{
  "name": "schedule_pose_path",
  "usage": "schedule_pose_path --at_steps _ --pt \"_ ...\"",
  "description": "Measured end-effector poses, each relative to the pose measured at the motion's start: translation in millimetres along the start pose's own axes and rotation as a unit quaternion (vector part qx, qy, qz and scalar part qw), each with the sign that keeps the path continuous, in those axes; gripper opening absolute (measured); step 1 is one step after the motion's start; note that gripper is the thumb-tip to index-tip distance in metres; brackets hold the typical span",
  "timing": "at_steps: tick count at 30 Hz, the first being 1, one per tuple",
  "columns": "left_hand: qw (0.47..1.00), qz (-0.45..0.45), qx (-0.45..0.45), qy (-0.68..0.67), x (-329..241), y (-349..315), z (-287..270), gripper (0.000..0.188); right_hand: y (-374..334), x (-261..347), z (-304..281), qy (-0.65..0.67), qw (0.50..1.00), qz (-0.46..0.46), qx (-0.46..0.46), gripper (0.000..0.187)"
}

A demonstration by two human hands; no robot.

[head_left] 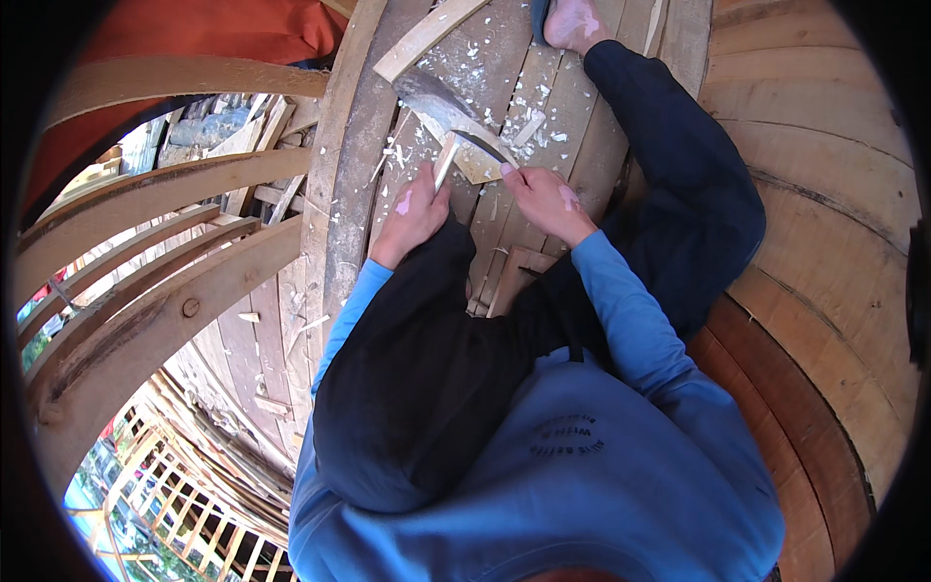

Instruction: The person carves a piece of wood with a carving knife while sitting on a wooden floor. They hold the wood in one hand and use the knife to shave off small pieces of wood, rotating the piece to work on different edges.

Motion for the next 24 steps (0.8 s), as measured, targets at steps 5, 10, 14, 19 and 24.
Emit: schedule_pose_path --at_steps 5,10,14,19,24 --pt "0.992 -0.045 0.036 0.112 41.8 10.5 43.2 0.043 5.3 -25.3 24.0 -0.049 0.999 0.022 0.005 0.063" --pt "0.986 -0.089 0.033 0.138 5.4 6.3 47.3 0.043 7.2 -35.8 22.6 -0.068 0.996 0.043 -0.022 0.063" --pt "0.995 -0.080 0.055 -0.015 30.9 9.1 60.4 0.043 6.0 -31.7 21.5 -0.078 0.995 0.057 0.005 0.064" --pt "0.996 -0.085 0.031 -0.002 20.9 5.9 59.5 0.045 12.1 -44.2 23.0 -0.097 0.994 0.044 0.011 0.066" --pt "0.994 -0.107 0.026 0.008 15.5 1.0 60.5 0.045 8.0 -41.6 26.7 -0.093 0.992 0.077 0.034 0.064"
Point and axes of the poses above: each hand's wrist, its own y-axis towards the middle knuckle, its own z-axis out of the palm, x = y × z, the point moved 2 cm from there along y, towards the middle knuckle, and after that the axes turned 6 degrees about x, right-handed, at the moved point
